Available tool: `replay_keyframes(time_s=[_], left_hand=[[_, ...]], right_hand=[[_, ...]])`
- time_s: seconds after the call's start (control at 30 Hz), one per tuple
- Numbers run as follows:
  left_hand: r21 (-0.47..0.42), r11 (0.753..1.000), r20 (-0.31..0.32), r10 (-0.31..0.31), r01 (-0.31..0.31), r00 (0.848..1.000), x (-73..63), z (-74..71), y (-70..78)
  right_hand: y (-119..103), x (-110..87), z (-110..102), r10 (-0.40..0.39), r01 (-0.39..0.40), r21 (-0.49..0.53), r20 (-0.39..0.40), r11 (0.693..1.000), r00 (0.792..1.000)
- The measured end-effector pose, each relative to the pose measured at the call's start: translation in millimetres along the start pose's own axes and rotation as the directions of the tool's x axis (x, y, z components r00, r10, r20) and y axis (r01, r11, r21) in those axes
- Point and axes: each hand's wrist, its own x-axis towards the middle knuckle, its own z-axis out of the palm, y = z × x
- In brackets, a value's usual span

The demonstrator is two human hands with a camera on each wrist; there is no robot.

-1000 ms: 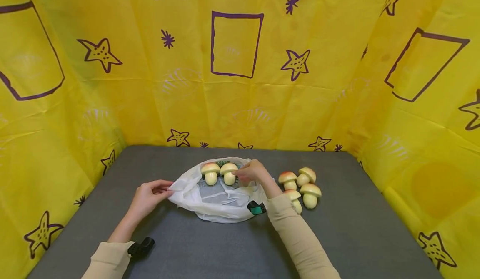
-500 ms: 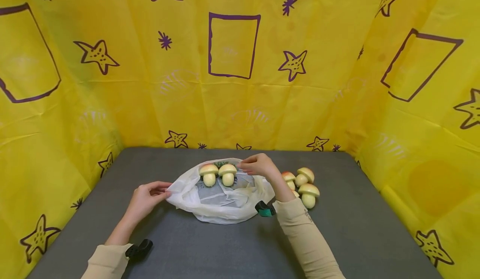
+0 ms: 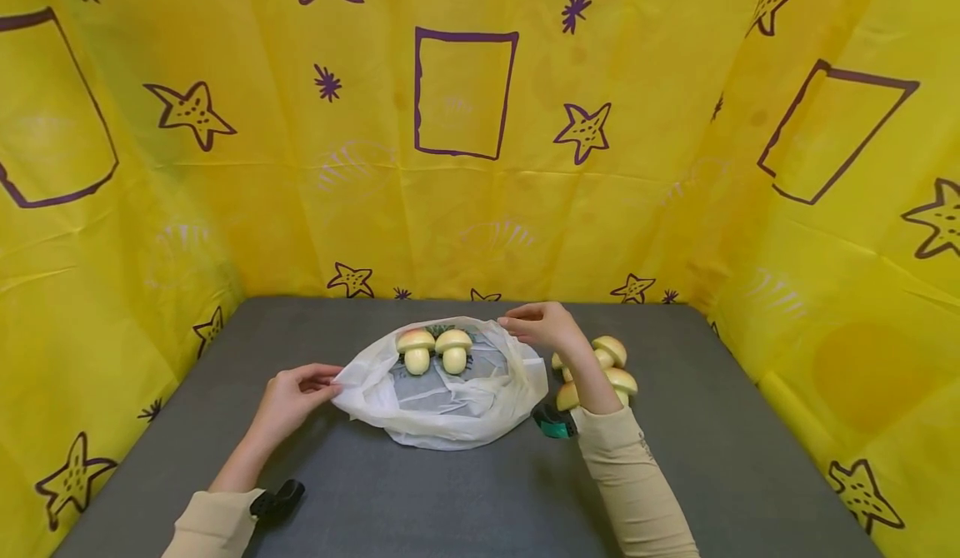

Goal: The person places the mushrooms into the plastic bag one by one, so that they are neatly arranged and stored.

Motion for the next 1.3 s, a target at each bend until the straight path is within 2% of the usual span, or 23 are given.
replay_keyframes(time_s=[0.3,0.43,0.93,1.3], left_hand=[[-0.002,1.000,0.017,-0.008,0.008,1.000,1.6,-0.5,3.9],[-0.009,1.000,0.027,-0.018,0.018,0.999,1.3,-1.5,4.5],[0.004,1.000,0.032,-0.028,0.028,0.999,1.0,-0.6,2.5],[0.022,0.999,0.032,-0.024,0.023,0.999,0.7,0.7,1.2]], right_hand=[[7.4,-11.5,-18.4,-0.020,0.021,0.027,-0.030,0.999,0.999],[12.7,-15.9,-26.6,0.007,-0.005,0.036,-0.046,0.999,0.999],[39.9,-34.0,-57.3,0.016,-0.013,0.033,-0.074,0.999,0.997],[62.3,-46.3,-74.3,0.102,-0.100,0.028,-0.101,0.995,0.990]])
